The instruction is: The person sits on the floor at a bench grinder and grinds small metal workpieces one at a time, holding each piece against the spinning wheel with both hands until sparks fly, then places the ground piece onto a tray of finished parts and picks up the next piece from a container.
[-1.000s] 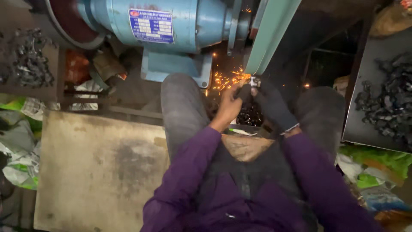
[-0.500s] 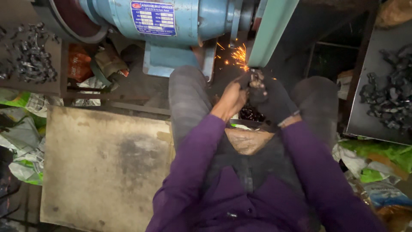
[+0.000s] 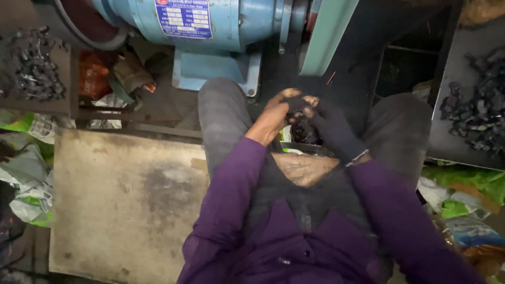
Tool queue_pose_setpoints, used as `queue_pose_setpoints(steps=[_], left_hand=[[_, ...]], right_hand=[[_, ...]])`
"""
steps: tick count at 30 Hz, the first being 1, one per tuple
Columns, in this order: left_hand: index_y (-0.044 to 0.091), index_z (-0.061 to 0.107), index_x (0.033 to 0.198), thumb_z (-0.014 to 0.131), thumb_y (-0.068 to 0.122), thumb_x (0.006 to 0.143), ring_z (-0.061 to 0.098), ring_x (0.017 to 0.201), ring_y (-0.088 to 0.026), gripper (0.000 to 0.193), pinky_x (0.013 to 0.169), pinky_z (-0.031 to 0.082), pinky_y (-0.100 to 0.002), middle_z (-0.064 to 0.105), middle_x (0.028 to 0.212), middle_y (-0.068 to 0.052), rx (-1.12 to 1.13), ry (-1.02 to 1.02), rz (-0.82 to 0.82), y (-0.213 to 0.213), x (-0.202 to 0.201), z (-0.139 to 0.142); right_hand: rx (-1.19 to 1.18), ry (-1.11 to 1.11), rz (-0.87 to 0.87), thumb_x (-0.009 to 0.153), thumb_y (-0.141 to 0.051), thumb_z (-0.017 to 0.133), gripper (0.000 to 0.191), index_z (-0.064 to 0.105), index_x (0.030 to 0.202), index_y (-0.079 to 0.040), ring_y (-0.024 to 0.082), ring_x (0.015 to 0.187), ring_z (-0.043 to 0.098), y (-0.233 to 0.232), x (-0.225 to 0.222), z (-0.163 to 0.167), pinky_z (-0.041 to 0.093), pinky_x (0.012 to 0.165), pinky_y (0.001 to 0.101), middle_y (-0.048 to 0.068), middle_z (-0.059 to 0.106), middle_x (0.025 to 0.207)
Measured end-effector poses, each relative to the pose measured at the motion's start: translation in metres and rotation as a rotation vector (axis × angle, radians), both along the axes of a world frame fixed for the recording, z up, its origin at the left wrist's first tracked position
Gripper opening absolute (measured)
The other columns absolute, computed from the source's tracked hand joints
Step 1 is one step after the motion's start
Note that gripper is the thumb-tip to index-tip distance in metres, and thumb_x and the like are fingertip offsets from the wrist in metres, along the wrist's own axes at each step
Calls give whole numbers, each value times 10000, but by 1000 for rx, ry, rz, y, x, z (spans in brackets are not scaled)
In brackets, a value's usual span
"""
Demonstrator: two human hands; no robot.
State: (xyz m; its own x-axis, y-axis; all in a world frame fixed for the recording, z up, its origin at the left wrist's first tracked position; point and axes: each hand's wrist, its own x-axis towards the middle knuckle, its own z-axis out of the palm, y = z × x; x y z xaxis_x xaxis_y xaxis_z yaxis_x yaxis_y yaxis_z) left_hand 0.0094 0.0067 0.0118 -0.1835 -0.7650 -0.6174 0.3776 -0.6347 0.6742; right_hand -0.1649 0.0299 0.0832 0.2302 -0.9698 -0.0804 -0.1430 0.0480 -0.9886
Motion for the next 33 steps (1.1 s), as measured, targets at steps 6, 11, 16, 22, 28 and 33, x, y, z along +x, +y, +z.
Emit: queue_pose_setpoints(steps=[6, 11, 16, 22, 28, 33], left_hand=[[26, 456, 1524, 427, -51, 997, 498, 1349, -198, 534, 1160, 369, -331, 530, 1453, -90, -250, 283, 155, 11, -38, -1], [44, 361, 1584, 471, 44, 1067, 446, 1433, -148, 528, 1228, 294, -298, 471, 1560, -70, -242, 557, 115, 10, -49, 7], [-63, 509, 1463, 513, 77, 1088, 586, 1270, -222, 400, 1140, 430, -357, 612, 1389, -133, -158, 608, 220, 11, -38, 12], [25, 660, 1339, 528, -12, 899, 655, 1084, -115, 460, 919, 512, -249, 708, 1211, -37, -489, -133, 158, 12, -26, 26], [35, 743, 1234, 524, 36, 885, 672, 858, -73, 412, 741, 530, -235, 747, 992, -4, -661, -397, 114, 0, -30, 24], [28, 747, 1188, 509, 58, 925, 539, 616, -106, 356, 509, 417, -272, 639, 801, -31, -209, -234, 88, -15, -27, -1]], right_hand=[[179, -157, -292, 1096, -238, 546, 284, 712, 1140, -12, 73, 800, 607, -17, 7, -10, 499, 709, 244, 19, 695, 920], [148, -369, -359, 1127, -237, 596, 270, 677, 1131, 20, 76, 842, 613, -35, 3, -27, 514, 742, 252, 24, 687, 967], [132, -19, -284, 1097, -268, 541, 322, 709, 1094, 6, 71, 763, 641, -19, -8, -24, 527, 674, 257, 44, 711, 878], [-77, 259, -4, 957, -141, 595, 278, 678, 1141, 51, 201, 793, 710, -8, 3, -21, 536, 709, 351, 178, 721, 918], [-99, 257, -71, 934, -126, 595, 227, 699, 1036, 48, 204, 734, 711, -29, 3, -43, 546, 642, 329, 160, 717, 844], [249, 71, 26, 912, -185, 649, 163, 721, 892, -41, 181, 615, 658, -38, 3, -53, 533, 576, 350, 79, 689, 741]])
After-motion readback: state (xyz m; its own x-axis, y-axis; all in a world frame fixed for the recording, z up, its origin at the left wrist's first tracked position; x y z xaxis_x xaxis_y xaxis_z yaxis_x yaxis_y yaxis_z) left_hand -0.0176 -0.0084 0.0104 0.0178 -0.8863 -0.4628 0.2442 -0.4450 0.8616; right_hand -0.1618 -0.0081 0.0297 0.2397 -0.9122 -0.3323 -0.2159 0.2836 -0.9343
